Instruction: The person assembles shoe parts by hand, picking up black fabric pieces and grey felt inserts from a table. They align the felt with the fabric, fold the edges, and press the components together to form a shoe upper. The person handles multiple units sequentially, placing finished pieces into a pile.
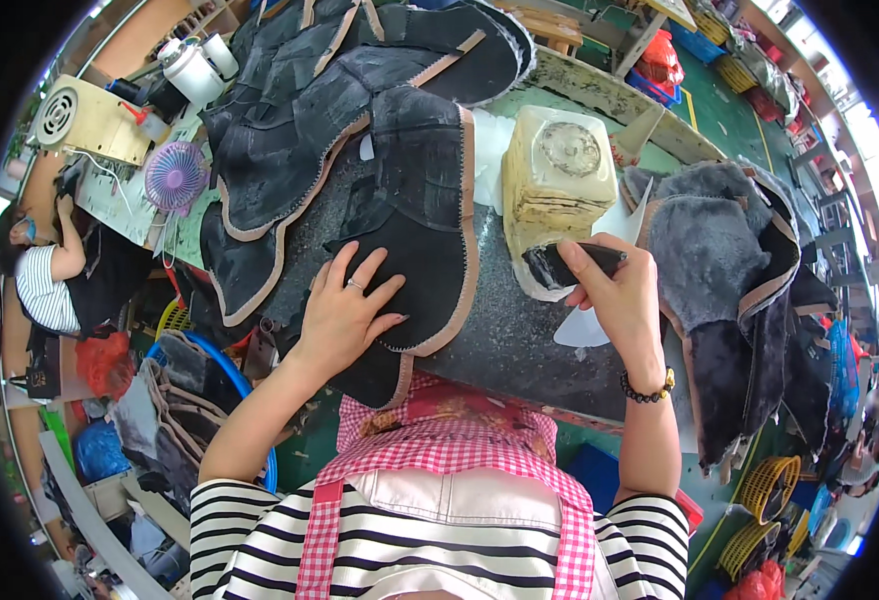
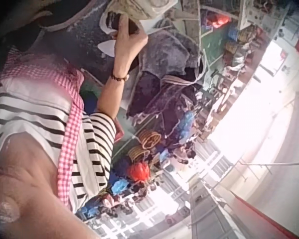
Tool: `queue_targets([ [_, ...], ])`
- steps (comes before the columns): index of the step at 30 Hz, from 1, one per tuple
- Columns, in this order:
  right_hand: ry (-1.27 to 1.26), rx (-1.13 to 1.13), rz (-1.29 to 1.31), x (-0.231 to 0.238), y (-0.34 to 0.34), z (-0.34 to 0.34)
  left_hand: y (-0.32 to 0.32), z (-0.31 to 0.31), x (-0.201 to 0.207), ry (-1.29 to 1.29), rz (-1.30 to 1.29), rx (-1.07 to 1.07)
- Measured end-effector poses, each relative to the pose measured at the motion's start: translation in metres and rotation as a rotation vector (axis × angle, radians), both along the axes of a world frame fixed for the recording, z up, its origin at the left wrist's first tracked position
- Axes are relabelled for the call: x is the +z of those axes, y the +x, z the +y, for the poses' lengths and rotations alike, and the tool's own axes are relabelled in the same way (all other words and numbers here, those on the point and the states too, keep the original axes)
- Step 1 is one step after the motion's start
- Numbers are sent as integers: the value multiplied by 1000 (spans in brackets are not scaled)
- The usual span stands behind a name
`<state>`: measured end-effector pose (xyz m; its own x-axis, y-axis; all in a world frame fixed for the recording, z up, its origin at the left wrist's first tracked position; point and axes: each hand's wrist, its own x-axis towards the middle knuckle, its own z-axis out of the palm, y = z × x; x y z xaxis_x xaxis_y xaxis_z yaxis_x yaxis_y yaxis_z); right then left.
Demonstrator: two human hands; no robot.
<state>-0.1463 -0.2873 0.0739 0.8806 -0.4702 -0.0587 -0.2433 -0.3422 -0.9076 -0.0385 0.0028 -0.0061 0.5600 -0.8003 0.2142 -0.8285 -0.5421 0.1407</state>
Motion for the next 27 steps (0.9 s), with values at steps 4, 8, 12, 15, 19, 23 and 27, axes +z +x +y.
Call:
queue_targets([
  [4,99,8,15,0,17,31,4,2,-4,-42,38,-14],
  [8,-370,128,-71,-43,92,52,3,0,-2,-36,21,-35],
  [12,-369,157,-103,-36,94,64,1,-2,-3,-67,87,9],
  [15,-141,234,-56,-57,25,74,-2,-2,-14,-190,132,41],
  [19,120,301,169,-39,-4,95,-6,2,-21,-226,175,31],
  [23,78,33,-117,-24,60,70,-1,4,-19,-198,169,1],
  [27,28,96,-220,-16,96,54,0,5,-23,-202,132,9],
])
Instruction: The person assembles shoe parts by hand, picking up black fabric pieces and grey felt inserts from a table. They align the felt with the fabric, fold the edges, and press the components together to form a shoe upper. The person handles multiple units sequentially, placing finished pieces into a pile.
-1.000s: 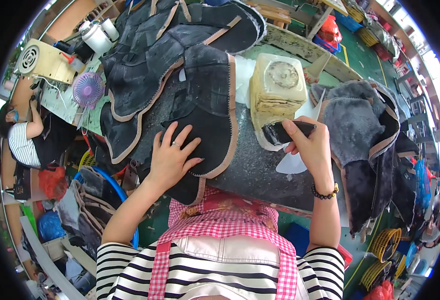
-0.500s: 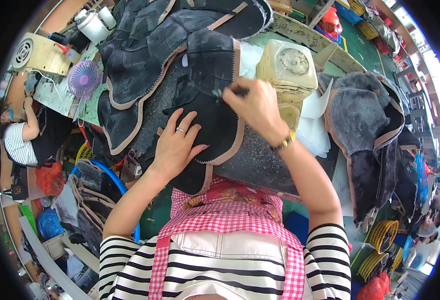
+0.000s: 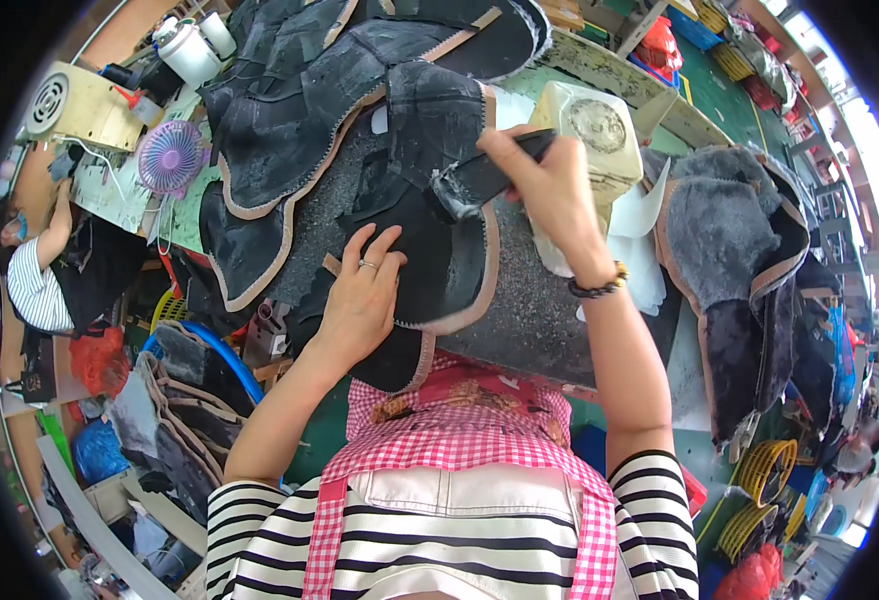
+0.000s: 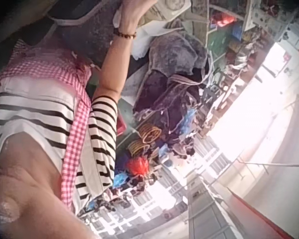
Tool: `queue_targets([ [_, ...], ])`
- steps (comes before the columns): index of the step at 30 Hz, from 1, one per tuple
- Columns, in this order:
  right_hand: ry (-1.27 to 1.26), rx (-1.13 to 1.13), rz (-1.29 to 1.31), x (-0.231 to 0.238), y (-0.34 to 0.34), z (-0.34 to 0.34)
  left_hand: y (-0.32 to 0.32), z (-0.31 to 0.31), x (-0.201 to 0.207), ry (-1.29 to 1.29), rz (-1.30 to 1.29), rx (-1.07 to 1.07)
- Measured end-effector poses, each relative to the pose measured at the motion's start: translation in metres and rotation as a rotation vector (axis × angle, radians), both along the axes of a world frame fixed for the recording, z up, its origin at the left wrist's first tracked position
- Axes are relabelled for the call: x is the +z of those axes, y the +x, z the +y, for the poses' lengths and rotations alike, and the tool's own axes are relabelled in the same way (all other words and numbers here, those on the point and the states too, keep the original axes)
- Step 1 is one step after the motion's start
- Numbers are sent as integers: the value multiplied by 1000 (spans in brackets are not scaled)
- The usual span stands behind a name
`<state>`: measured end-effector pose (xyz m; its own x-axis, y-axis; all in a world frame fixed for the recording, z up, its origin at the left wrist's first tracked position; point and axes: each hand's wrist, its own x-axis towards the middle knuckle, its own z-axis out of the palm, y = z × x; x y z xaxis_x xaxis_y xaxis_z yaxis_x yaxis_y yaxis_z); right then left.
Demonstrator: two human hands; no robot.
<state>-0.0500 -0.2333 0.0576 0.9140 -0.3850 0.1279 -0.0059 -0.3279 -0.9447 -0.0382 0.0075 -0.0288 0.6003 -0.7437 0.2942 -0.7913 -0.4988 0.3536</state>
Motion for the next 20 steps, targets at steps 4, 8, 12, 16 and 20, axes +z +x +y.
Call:
queue_targets([
  [4,-295,42,-50,3,-1,-6,-2,-1,-1,-68,32,11],
  [8,-496,333,-198,-57,-34,16,-2,-1,-7,-111,52,36],
  [12,-382,575,-194,-43,-99,45,1,-2,-9,-137,19,17],
  [16,-153,-26,12,19,-115,-22,8,14,39,-396,24,300],
  [20,-411,-163,109,36,-121,-76,72,34,49,72,902,598],
])
